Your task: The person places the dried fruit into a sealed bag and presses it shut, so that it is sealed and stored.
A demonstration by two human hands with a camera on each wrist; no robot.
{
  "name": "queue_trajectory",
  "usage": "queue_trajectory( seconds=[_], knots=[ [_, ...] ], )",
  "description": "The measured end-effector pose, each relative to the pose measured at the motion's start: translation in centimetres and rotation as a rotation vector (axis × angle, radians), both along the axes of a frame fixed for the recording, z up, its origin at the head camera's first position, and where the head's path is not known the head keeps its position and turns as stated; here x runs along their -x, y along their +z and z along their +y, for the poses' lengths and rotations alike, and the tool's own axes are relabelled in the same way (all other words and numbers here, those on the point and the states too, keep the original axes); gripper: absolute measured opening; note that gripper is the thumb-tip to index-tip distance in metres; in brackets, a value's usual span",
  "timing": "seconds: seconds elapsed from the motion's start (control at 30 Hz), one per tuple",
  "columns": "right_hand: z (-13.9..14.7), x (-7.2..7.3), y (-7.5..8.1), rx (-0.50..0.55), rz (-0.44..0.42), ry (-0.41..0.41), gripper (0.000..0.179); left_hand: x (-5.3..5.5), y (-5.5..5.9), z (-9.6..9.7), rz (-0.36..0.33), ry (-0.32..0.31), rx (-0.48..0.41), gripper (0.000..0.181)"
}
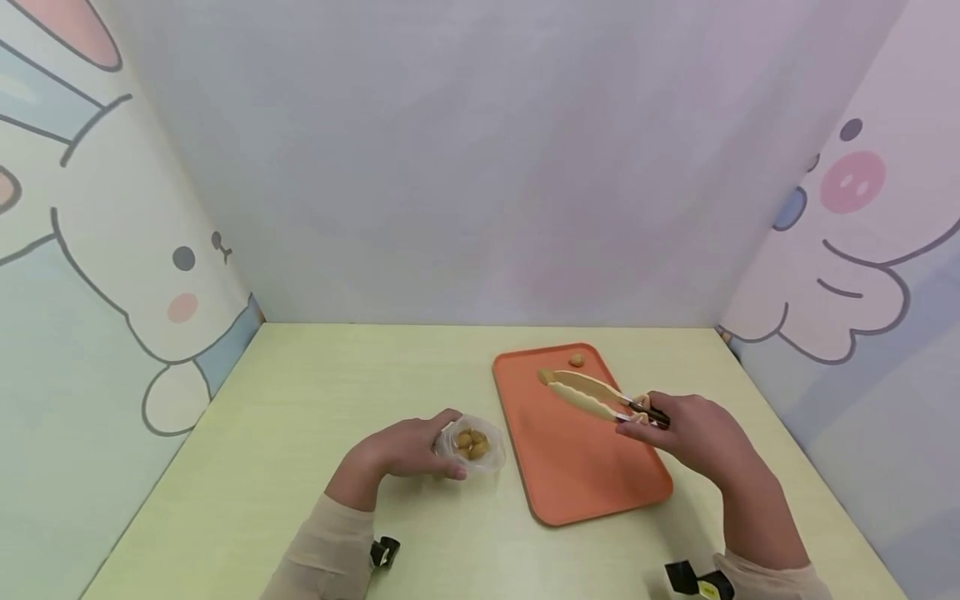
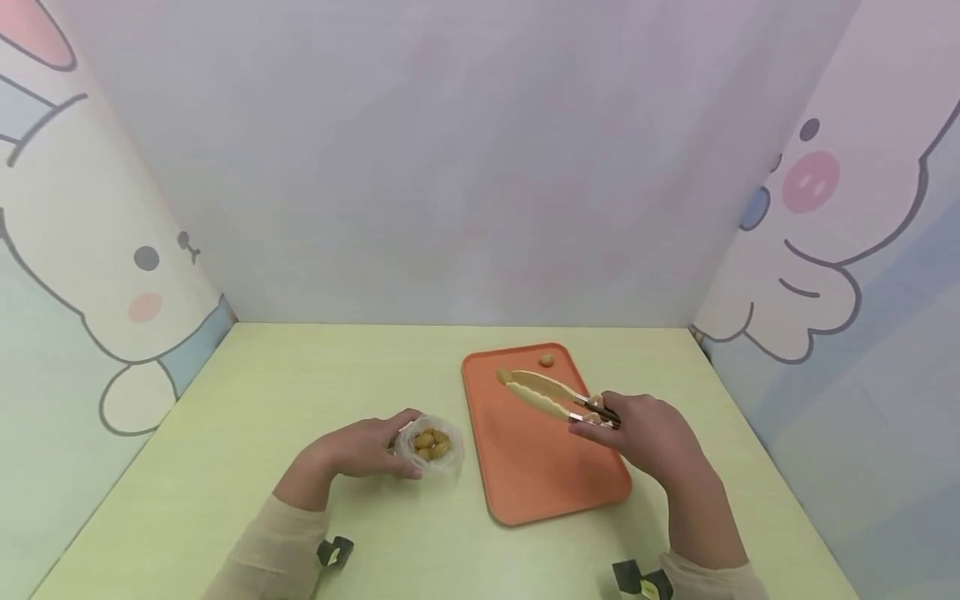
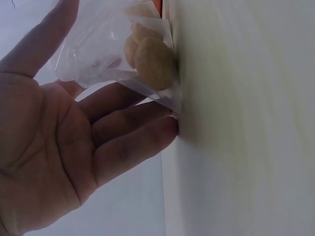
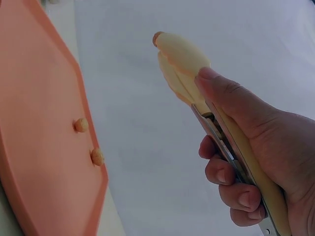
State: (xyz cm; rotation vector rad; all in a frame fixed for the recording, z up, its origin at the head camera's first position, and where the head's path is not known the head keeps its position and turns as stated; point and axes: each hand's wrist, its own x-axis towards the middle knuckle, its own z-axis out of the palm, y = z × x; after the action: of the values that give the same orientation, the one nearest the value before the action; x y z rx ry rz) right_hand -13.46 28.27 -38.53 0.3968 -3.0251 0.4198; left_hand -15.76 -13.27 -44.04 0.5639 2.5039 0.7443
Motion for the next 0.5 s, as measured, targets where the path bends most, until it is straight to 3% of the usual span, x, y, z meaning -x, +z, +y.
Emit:
queue_trajectory(
  seconds=[0.5],
  knots=[
    [-2.3,-0.7,-0.1,0.043,0.025,0.104,0.047,-0.1,-0.1,0.3,-0.008,0.038,0.048,0.092]
  ],
)
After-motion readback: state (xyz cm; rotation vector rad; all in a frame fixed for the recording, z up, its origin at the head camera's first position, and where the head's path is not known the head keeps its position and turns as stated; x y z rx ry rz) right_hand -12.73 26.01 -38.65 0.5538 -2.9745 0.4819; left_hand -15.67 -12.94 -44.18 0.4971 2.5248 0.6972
